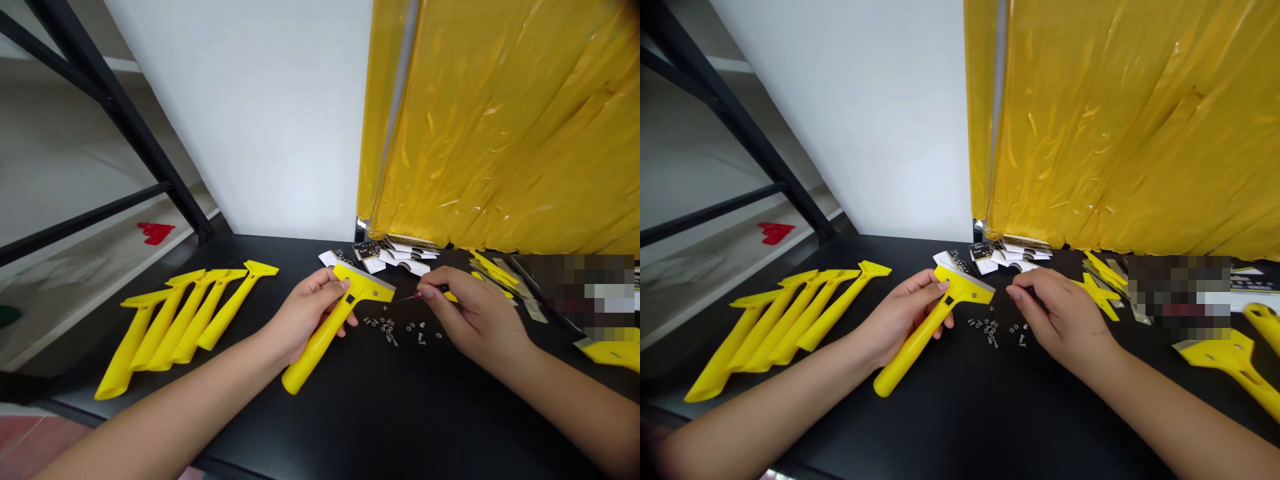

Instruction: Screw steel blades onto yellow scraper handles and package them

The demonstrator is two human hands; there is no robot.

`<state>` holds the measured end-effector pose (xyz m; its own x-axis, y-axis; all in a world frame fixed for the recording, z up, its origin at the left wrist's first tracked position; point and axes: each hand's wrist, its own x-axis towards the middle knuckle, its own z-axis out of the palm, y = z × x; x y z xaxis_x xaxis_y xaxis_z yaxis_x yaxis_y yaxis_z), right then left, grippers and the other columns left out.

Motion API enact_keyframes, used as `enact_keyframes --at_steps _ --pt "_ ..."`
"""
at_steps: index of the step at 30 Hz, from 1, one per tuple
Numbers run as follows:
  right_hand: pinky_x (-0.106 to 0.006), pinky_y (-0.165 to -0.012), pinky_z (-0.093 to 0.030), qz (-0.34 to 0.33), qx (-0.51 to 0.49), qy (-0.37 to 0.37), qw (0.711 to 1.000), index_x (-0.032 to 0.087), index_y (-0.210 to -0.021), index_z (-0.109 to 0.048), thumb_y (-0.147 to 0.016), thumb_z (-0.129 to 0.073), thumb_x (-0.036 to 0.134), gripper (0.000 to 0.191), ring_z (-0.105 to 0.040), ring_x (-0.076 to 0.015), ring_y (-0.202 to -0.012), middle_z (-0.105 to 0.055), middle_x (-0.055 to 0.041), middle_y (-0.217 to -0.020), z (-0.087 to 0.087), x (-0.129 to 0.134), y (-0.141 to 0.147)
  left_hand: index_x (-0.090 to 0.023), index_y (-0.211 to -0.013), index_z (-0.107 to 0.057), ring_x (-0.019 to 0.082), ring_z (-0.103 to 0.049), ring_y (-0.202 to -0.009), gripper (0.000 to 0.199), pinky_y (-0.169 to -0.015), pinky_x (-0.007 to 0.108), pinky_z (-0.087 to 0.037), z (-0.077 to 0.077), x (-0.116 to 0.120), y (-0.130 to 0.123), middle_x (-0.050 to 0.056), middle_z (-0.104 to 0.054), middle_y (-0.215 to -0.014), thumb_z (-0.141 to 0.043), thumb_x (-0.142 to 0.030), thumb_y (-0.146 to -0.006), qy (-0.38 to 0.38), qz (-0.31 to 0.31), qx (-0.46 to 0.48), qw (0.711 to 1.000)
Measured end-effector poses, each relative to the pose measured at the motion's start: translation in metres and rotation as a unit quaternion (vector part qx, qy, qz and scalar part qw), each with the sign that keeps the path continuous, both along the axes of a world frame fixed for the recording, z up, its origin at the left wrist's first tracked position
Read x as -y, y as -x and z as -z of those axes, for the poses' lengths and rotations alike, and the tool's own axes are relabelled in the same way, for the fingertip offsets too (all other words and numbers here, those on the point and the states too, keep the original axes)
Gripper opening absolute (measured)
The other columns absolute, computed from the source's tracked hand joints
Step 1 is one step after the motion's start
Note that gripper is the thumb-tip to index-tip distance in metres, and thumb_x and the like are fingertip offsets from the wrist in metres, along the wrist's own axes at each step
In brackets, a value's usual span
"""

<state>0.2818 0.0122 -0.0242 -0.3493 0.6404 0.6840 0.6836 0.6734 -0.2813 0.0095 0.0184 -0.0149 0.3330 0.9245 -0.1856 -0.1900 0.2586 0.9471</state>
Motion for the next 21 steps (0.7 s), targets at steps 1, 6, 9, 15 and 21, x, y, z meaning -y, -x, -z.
enact_keyframes --at_steps 1,6,9,15,21 --pt "-0.030 -0.066 -0.050 0.001 0.002 -0.004 1.000 0.025 -0.102 -0.063 -0.109 -0.057 0.028 0.010 -0.069 -0.0176 -0.073 -0.071 -0.0008 -0.085 -0.0009 -0.0005 -0.0006 -0.020 -0.106 -0.062 0.014 -0.070 -0.061 0.024 -0.050 0.021 -0.055 0.0003 0.0000 0.0001 0.002 -0.072 -0.081 -0.074 -0.038 -0.097 0.000 0.000 0.000 1.000" --pt "-0.030 -0.067 -0.050 0.004 0.006 -0.003 1.000 0.025 -0.102 -0.063 -0.109 -0.058 0.027 0.009 -0.070 -0.0175 -0.074 -0.071 -0.0008 -0.086 -0.0009 -0.0031 -0.0022 -0.020 -0.105 -0.061 0.015 -0.070 -0.061 0.023 -0.050 0.021 -0.055 0.0008 0.0000 0.0001 0.002 -0.072 -0.082 -0.073 -0.038 -0.098 -0.002 0.001 -0.002 1.000" --pt "-0.030 -0.068 -0.050 0.003 0.011 0.000 1.000 0.025 -0.102 -0.063 -0.109 -0.058 0.027 0.009 -0.070 -0.0176 -0.074 -0.072 -0.0007 -0.086 0.0015 -0.0051 -0.0022 -0.020 -0.104 -0.061 0.015 -0.070 -0.063 0.022 -0.050 0.021 -0.055 0.0006 -0.0003 0.0000 0.002 -0.072 -0.082 -0.072 -0.038 -0.098 -0.006 0.001 -0.001 1.000" --pt "-0.029 -0.066 -0.048 -0.001 0.018 0.011 1.000 0.025 -0.101 -0.063 -0.109 -0.058 0.027 0.009 -0.069 -0.0168 -0.072 -0.071 0.0002 -0.083 0.0024 -0.0061 -0.0022 -0.020 -0.104 -0.061 0.016 -0.071 -0.063 0.024 -0.050 0.022 -0.054 0.0025 -0.0013 0.0007 0.002 -0.071 -0.082 -0.074 -0.039 -0.097 -0.006 0.003 -0.003 1.000" --pt "-0.030 -0.067 -0.050 0.008 0.010 -0.003 1.000 0.025 -0.101 -0.063 -0.109 -0.057 0.028 0.010 -0.070 -0.0177 -0.074 -0.071 -0.0007 -0.085 -0.0014 -0.0022 -0.0025 -0.020 -0.103 -0.061 0.015 -0.070 -0.061 0.024 -0.050 0.021 -0.054 0.0024 -0.0010 0.0009 0.002 -0.072 -0.082 -0.074 -0.039 -0.097 -0.005 0.002 -0.001 1.000"
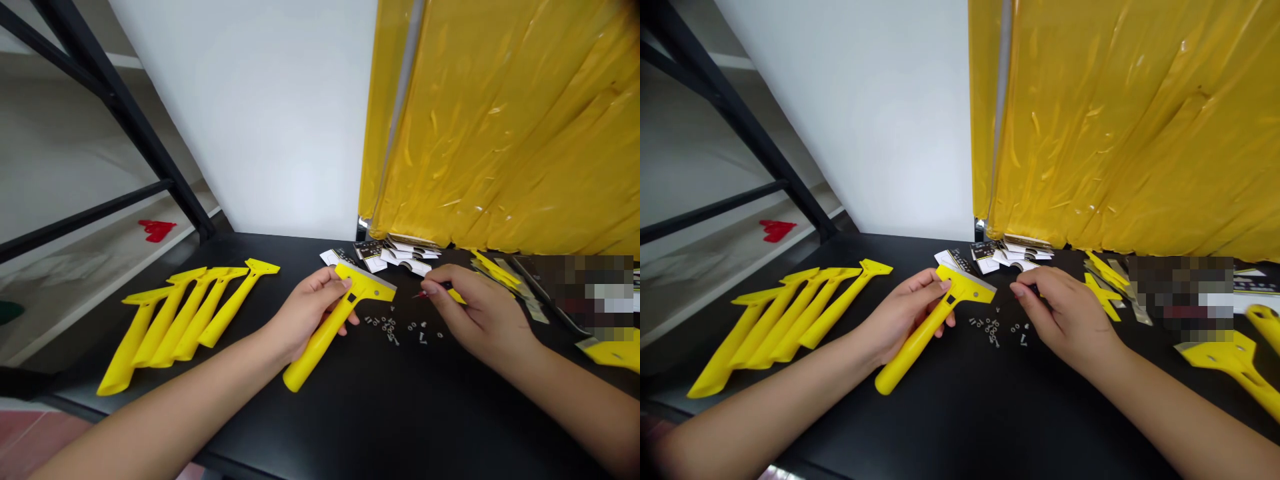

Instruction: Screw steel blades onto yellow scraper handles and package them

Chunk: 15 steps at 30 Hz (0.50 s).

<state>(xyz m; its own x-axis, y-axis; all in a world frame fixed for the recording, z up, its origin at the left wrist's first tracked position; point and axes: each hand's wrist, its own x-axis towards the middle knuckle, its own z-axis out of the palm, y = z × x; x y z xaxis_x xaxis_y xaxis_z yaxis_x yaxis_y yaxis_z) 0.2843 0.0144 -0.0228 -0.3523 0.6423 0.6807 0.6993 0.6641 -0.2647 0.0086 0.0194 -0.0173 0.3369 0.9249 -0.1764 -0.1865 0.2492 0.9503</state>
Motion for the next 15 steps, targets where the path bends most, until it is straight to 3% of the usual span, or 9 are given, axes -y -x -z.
enact_keyframes --at_steps 15 --pt "-0.032 -0.064 -0.050 0.000 0.007 0.029 1.000 0.026 -0.101 -0.064 -0.109 -0.057 0.032 0.012 -0.071 -0.0199 -0.073 -0.073 -0.0018 -0.084 0.0041 -0.0025 -0.0010 -0.020 -0.103 -0.061 0.015 -0.070 -0.062 0.023 -0.050 0.021 -0.054 -0.0006 0.0006 -0.0008 0.003 -0.071 -0.082 -0.073 -0.038 -0.097 0.004 0.000 -0.002 1.000"
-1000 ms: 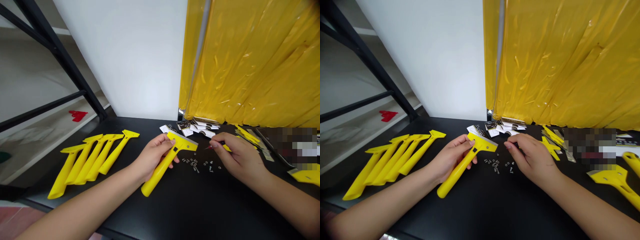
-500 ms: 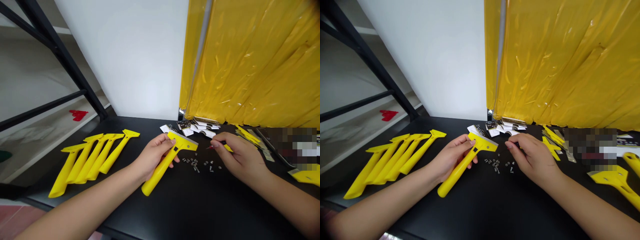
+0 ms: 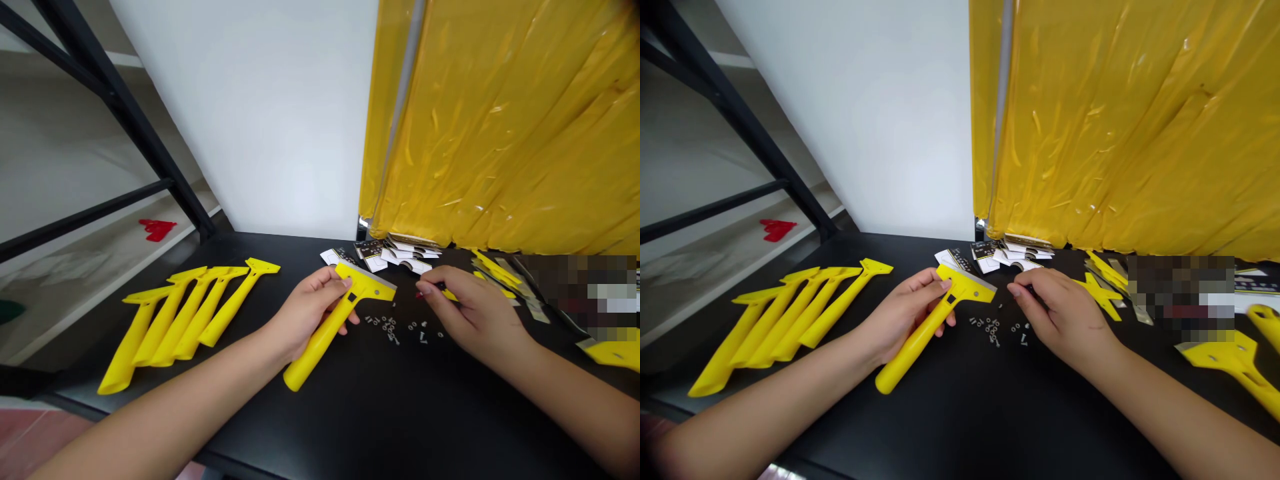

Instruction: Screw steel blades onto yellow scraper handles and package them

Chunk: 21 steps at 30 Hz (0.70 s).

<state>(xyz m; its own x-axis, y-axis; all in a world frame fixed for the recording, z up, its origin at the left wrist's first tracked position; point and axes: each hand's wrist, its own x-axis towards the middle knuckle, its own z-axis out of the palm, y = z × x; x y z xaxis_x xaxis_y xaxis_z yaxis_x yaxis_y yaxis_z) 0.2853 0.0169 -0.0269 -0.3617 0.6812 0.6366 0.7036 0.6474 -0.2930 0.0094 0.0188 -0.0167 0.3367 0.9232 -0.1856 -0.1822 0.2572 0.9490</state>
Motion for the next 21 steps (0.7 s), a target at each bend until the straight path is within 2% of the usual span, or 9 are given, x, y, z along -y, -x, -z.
enact_keyframes --at_steps 10,21 --pt "-0.033 -0.070 -0.052 -0.002 0.004 -0.018 1.000 0.026 -0.102 -0.062 -0.108 -0.058 0.029 0.008 -0.071 -0.0203 -0.077 -0.072 -0.0023 -0.088 -0.0046 0.0012 -0.0020 -0.020 -0.103 -0.061 0.015 -0.070 -0.063 0.025 -0.050 0.021 -0.053 -0.0006 -0.0001 0.0001 0.002 -0.071 -0.082 -0.074 -0.039 -0.096 -0.003 -0.002 0.000 1.000" --pt "-0.031 -0.067 -0.050 0.004 -0.004 -0.019 1.000 0.025 -0.101 -0.064 -0.107 -0.060 0.028 0.008 -0.071 -0.0194 -0.076 -0.073 -0.0015 -0.086 -0.0047 0.0010 -0.0022 -0.020 -0.103 -0.061 0.015 -0.070 -0.061 0.025 -0.051 0.021 -0.053 -0.0010 0.0007 -0.0004 0.002 -0.072 -0.081 -0.075 -0.040 -0.096 0.000 -0.004 -0.003 1.000"
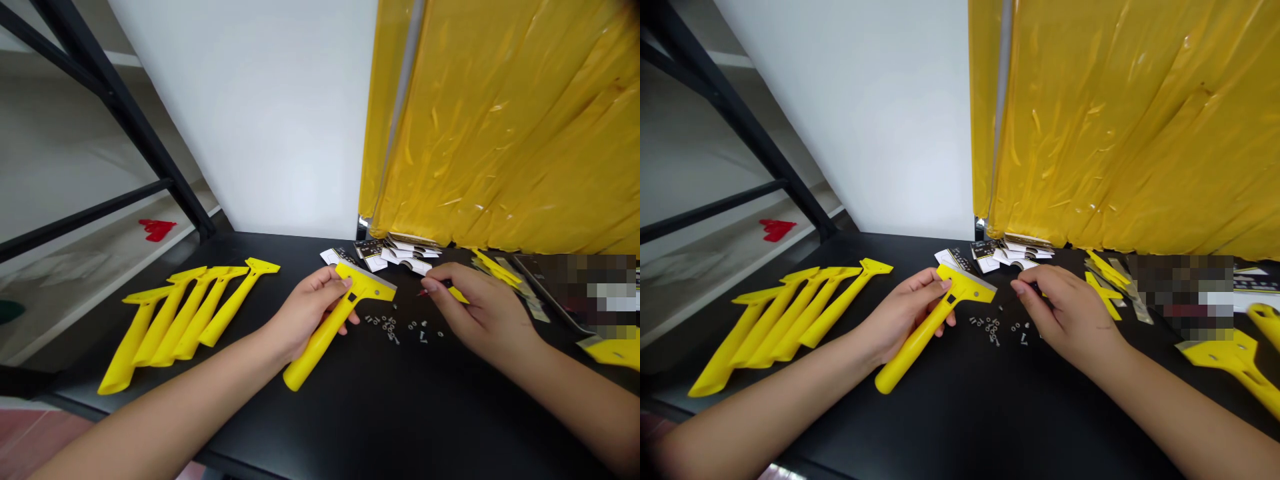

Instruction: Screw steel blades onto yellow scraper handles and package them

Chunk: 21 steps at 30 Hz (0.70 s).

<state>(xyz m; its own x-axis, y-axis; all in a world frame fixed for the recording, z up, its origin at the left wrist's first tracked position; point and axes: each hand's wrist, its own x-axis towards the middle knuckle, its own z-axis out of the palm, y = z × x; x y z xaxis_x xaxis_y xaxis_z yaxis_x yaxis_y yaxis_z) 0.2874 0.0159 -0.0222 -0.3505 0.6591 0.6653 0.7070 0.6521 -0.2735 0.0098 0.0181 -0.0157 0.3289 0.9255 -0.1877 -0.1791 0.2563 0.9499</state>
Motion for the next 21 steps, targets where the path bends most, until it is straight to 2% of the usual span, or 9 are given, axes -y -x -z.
enact_keyframes --at_steps 21 --pt "-0.032 -0.067 -0.049 -0.006 0.013 0.020 1.000 0.025 -0.099 -0.064 -0.109 -0.057 0.030 0.013 -0.070 -0.0194 -0.072 -0.072 -0.0009 -0.083 0.0007 0.0011 0.0020 -0.020 -0.102 -0.061 0.015 -0.070 -0.062 0.025 -0.050 0.022 -0.054 0.0025 -0.0013 0.0005 0.003 -0.072 -0.081 -0.075 -0.040 -0.096 0.003 0.007 0.000 1.000"
